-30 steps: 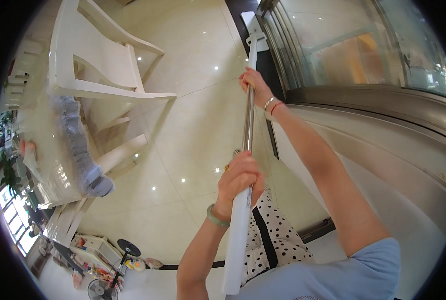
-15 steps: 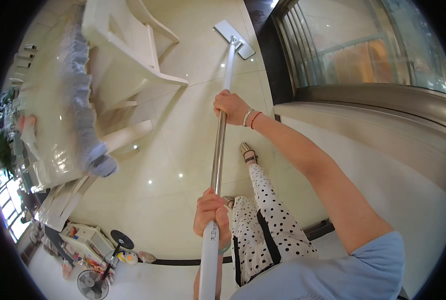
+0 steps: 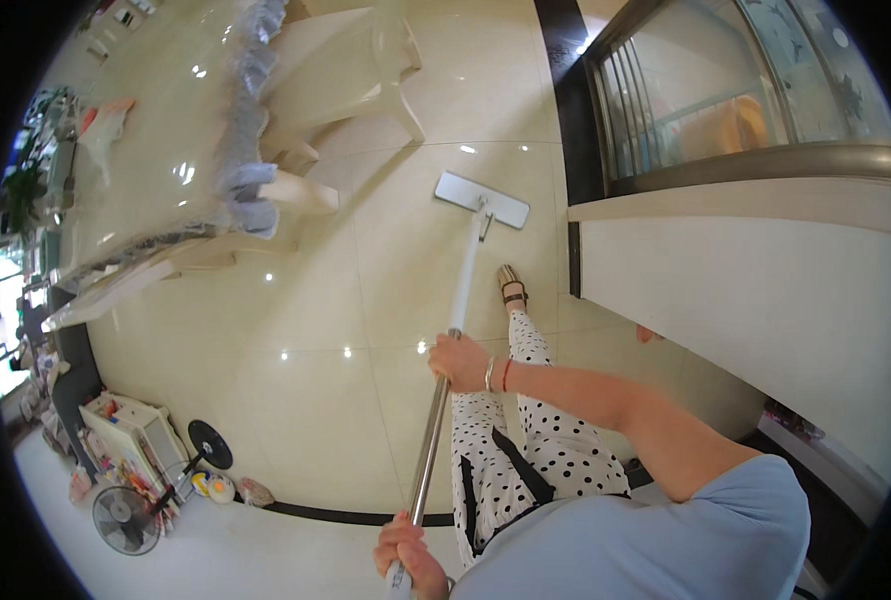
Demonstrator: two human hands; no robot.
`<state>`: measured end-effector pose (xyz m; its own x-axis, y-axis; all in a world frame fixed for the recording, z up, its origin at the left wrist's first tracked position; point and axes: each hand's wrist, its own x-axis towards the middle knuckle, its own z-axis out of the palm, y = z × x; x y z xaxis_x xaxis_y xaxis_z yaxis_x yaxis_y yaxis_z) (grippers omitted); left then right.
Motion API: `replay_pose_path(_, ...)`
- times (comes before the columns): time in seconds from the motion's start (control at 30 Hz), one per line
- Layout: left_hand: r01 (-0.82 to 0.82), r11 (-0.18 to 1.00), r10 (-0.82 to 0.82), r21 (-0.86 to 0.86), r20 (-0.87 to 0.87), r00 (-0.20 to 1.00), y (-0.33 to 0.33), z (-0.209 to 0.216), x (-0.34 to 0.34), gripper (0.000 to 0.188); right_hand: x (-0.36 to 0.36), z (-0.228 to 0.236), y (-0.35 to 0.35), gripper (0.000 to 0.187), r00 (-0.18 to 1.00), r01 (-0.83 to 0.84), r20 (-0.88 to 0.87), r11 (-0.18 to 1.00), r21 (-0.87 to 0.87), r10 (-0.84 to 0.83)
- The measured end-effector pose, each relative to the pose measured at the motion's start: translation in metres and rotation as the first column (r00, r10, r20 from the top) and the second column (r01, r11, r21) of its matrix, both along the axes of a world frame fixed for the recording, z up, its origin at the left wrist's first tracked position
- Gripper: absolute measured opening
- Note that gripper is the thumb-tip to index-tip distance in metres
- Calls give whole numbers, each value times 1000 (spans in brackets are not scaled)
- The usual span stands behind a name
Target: The person mops the tiled floor of a living area using a flat mop. They move the mop back and forth across the floor, navigating around furniture such as a dining table, chairs, a sofa, and a fan. The person continues mopping different sections of the room throughout the video.
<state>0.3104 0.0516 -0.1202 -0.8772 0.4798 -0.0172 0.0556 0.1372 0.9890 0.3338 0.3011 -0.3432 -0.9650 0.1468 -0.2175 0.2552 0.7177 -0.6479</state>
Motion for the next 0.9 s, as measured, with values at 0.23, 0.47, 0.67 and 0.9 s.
replay_pose_path(0.23,-26,995,26,95,7,1000,3,-4,3,12,3,1,-4,12,999,24,-37,998,-50,-26)
replay_pose_path(0.47,187,969,-190,159,4,982,167,-38,-28,13,-29,-36,192,12,975,-15,-221,997,72,30)
replay_pose_path(0.67,185,935,-183,303,-37,982,322,-106,-51,10,-55,-79,369,11,945,101,-327,968,230,-21)
replay_pose_path(0.9,132,897,-118,422,-59,991,402,-137,-48,15,-59,-84,444,6,960,215,-248,911,353,-131)
